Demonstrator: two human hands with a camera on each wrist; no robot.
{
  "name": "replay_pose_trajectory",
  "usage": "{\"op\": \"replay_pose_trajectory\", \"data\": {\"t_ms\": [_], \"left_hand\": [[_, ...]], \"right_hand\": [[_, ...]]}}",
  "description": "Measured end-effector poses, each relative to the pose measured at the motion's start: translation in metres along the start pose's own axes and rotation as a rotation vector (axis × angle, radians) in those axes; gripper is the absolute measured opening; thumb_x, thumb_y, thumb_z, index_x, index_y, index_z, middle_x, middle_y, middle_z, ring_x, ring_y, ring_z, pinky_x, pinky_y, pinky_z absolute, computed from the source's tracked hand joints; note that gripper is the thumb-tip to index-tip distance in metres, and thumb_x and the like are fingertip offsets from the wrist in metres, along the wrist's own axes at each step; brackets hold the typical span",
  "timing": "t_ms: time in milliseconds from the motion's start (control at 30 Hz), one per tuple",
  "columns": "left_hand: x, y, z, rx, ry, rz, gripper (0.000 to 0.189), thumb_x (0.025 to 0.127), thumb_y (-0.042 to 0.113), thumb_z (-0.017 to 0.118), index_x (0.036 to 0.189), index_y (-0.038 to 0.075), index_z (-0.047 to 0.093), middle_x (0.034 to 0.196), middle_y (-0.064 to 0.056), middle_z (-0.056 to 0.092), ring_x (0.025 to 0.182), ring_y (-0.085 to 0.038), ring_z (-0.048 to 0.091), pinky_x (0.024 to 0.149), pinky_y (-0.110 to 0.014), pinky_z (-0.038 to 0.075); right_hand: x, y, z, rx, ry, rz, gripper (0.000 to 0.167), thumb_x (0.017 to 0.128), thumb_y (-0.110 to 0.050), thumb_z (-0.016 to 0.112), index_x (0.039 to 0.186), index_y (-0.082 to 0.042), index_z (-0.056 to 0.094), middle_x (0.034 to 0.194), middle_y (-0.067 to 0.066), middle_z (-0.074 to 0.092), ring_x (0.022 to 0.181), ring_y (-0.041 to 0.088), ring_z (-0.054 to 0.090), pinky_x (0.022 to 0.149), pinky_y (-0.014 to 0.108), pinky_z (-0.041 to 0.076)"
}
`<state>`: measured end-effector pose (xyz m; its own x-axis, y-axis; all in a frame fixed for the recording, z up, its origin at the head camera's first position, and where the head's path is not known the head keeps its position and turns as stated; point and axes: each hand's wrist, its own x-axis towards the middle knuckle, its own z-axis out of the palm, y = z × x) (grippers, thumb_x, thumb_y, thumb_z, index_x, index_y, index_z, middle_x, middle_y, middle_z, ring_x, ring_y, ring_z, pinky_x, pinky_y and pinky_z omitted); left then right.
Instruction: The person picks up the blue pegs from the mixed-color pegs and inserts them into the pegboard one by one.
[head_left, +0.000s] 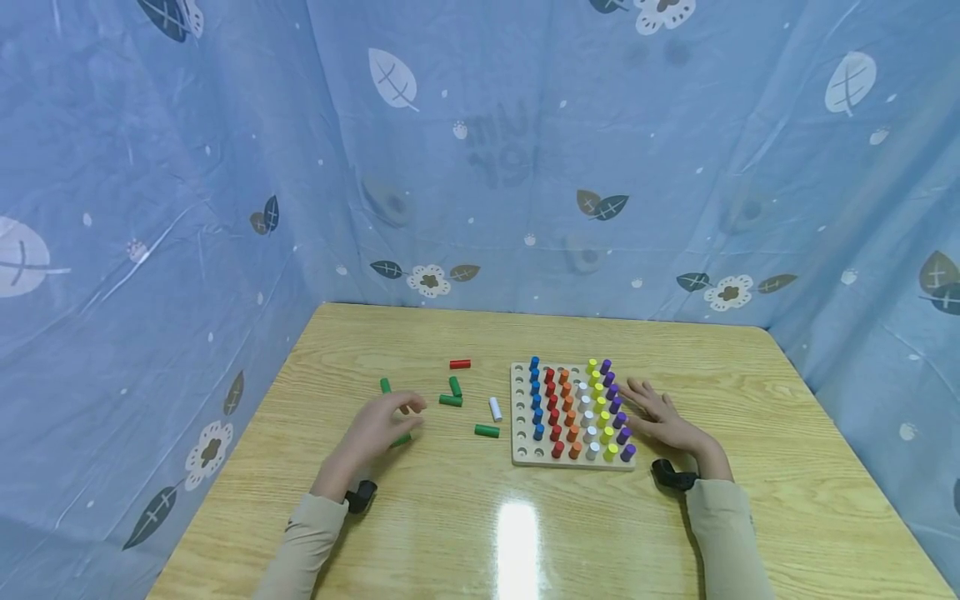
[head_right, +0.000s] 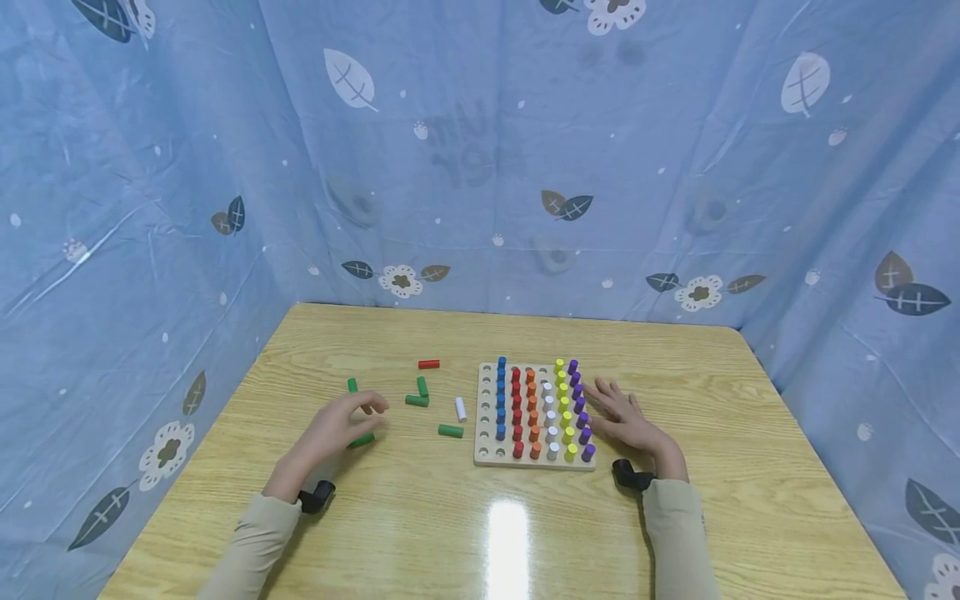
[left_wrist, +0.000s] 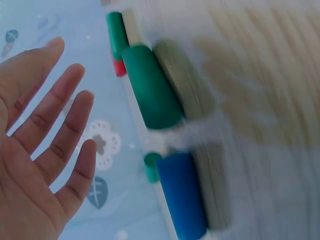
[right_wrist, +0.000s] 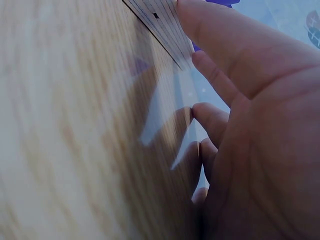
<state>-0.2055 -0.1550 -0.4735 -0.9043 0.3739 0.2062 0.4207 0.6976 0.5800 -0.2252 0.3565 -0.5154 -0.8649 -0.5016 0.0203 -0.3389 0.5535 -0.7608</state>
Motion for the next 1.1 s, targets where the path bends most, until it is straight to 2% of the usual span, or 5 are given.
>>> {"op": "replay_pose_trajectory", "data": {"t_ms": [267, 367, 767, 900, 1100], "left_hand": [[-0.009, -0.014, -0.01, -0.027, -0.016, -0.046, 0.02, 0.086, 0.021, 0.067, 0.105, 0.015, 0.066, 0.104, 0.002, 0.065, 0.095, -0.016, 0.057, 0.082, -0.038, 0.046], [-0.013, -0.018, -0.014, -0.022, -0.01, -0.04, 0.019, 0.086, 0.019, 0.067, 0.105, 0.014, 0.065, 0.104, -0.001, 0.065, 0.096, -0.019, 0.057, 0.082, -0.04, 0.046], [-0.027, -0.033, -0.027, 0.045, -0.028, -0.04, 0.02, 0.085, 0.017, 0.067, 0.106, 0.014, 0.066, 0.104, 0.002, 0.063, 0.097, -0.023, 0.057, 0.08, -0.041, 0.048], [-0.031, -0.037, -0.03, 0.066, -0.05, -0.037, 0.022, 0.084, 0.018, 0.069, 0.105, 0.015, 0.066, 0.104, 0.004, 0.062, 0.097, -0.022, 0.058, 0.082, -0.04, 0.048], [-0.039, -0.043, -0.034, 0.102, -0.066, -0.027, 0.024, 0.081, 0.023, 0.072, 0.103, 0.017, 0.066, 0.1, 0.005, 0.062, 0.093, -0.018, 0.059, 0.081, -0.04, 0.047]], "right_hand": [[0.0, 0.0, 0.0, -0.006, 0.005, -0.01, 0.057, 0.096, -0.016, 0.05, 0.146, -0.003, 0.025, 0.149, 0.032, 0.003, 0.134, 0.051, -0.012, 0.098, 0.068, -0.015], [0.0, 0.0, 0.0, -0.009, 0.006, -0.013, 0.057, 0.096, -0.015, 0.05, 0.145, -0.003, 0.026, 0.149, 0.032, 0.003, 0.134, 0.051, -0.012, 0.098, 0.067, -0.016], [-0.001, 0.001, 0.001, -0.001, 0.008, -0.015, 0.057, 0.096, -0.016, 0.05, 0.146, -0.003, 0.025, 0.15, 0.031, 0.003, 0.134, 0.051, -0.012, 0.098, 0.067, -0.015], [-0.001, 0.001, 0.001, 0.008, 0.017, -0.028, 0.057, 0.096, -0.014, 0.05, 0.145, -0.001, 0.025, 0.149, 0.033, 0.004, 0.134, 0.051, -0.012, 0.097, 0.068, -0.016], [-0.001, 0.001, 0.001, -0.001, 0.014, -0.015, 0.057, 0.095, -0.015, 0.05, 0.146, -0.004, 0.026, 0.149, 0.031, 0.003, 0.134, 0.051, -0.013, 0.097, 0.067, -0.016]]}}
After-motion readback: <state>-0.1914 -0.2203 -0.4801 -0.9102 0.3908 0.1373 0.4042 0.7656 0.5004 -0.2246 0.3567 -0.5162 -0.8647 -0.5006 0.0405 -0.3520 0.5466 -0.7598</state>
